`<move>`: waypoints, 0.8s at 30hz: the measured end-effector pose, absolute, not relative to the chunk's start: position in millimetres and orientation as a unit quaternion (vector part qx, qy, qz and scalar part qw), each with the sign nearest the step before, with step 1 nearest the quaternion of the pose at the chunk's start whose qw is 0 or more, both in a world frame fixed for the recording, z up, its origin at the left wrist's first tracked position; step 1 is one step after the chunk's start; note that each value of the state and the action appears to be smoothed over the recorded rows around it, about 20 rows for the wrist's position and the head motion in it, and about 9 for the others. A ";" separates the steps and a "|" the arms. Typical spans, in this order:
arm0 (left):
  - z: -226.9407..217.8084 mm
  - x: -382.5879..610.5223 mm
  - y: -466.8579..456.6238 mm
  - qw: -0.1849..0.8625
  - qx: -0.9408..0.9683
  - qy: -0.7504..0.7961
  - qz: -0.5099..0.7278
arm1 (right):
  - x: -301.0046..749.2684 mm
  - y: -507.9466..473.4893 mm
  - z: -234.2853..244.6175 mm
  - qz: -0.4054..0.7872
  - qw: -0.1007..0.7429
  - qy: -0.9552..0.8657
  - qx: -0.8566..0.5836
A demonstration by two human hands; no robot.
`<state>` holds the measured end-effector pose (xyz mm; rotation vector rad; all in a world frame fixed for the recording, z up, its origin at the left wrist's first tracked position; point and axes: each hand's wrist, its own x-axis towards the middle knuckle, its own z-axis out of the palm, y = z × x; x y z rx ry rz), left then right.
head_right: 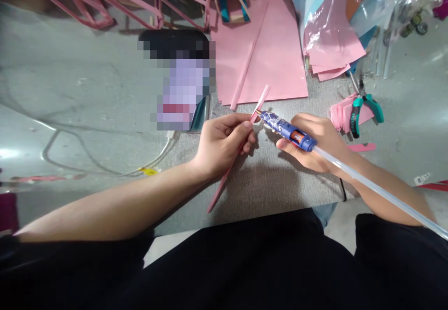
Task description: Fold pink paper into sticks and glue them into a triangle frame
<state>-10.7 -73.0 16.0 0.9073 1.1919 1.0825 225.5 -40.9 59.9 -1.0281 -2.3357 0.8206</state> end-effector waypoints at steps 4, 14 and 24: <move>14.6 -11.5 -73.3 0.612 0.386 0.508 0.467 | 224.7 -39.7 57.3 0.283 0.241 -0.851 -0.372; 15.2 -15.3 -70.4 0.677 0.359 0.446 0.462 | 226.0 -35.8 46.3 0.268 0.254 -0.854 -0.368; 17.2 -16.5 -69.0 0.664 0.372 0.463 0.454 | 224.5 -36.0 53.3 0.292 0.263 -0.838 -0.379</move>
